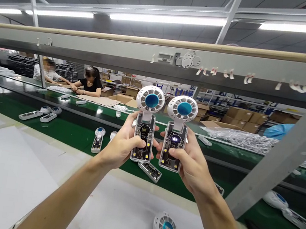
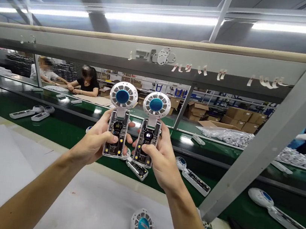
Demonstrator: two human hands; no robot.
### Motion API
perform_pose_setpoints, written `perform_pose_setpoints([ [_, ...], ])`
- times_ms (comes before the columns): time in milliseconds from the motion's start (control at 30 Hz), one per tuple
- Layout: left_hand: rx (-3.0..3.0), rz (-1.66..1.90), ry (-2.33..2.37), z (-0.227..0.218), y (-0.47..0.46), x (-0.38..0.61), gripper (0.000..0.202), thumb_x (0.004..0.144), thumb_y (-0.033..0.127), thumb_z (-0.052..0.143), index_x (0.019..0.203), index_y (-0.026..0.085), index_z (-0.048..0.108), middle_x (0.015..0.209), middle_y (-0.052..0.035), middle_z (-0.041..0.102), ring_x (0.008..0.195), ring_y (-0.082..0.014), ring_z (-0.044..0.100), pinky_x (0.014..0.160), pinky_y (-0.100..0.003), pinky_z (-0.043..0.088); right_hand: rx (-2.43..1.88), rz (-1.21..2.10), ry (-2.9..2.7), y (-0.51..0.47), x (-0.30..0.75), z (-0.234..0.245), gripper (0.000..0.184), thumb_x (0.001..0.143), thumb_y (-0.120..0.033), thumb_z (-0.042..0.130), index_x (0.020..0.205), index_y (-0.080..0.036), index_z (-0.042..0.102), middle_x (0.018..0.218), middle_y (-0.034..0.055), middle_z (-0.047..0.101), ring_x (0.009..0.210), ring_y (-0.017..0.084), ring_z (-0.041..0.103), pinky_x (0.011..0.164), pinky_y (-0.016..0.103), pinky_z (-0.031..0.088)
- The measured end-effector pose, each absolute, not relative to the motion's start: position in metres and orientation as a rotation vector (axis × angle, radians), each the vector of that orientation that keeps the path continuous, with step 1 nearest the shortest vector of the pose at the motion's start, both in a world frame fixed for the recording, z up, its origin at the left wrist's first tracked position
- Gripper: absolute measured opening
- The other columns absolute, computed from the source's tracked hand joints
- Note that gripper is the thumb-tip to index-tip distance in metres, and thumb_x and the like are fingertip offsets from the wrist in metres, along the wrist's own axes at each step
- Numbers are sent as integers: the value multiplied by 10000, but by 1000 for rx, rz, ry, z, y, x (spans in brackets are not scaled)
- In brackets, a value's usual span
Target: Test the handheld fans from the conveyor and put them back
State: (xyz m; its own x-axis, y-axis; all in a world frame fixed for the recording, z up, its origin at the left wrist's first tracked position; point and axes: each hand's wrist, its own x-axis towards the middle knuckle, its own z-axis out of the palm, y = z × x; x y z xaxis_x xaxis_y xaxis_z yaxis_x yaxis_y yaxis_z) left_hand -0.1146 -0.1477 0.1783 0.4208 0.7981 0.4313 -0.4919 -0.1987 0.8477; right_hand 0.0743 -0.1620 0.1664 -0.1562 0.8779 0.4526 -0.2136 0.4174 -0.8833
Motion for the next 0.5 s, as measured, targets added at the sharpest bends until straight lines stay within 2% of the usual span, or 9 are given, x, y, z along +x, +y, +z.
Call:
perform_pose_setpoints([
  [67,1308,1207,323,178,-147,-114,769,699,85,620,1357,268,265,1190,-113,661,653,-217,724,542,-330,576,-658,1090,-1410,-162,74,166,609,809,-145,621,1351,-325,410,1232,30,656,930,205,699,781,359,602],
  [200,1283,1195,366,178,-147,-113,777,706,93,623,1369,244,248,935,-52,709,610,-201,695,553,-316,558,-674,1100,-1402,-163,71,165,659,792,-164,641,1380,-340,400,1257,31,639,895,201,689,757,359,605],
  [333,1258,1210,353,177,-148,-114,750,697,76,644,1337,263,301,1023,-49,685,749,-216,711,639,-347,586,-669,1147,-1390,-167,70,168,684,794,-174,648,1399,-331,371,1270,43,628,894,201,688,769,373,610],
  [500,1285,1185,348,178,-149,-116,810,652,51,656,1345,249,287,927,-23,672,661,-192,689,616,-323,561,-681,1153,-1427,-169,73,172,813,737,-116,665,1445,-323,322,1228,44,643,870,186,680,745,338,599],
])
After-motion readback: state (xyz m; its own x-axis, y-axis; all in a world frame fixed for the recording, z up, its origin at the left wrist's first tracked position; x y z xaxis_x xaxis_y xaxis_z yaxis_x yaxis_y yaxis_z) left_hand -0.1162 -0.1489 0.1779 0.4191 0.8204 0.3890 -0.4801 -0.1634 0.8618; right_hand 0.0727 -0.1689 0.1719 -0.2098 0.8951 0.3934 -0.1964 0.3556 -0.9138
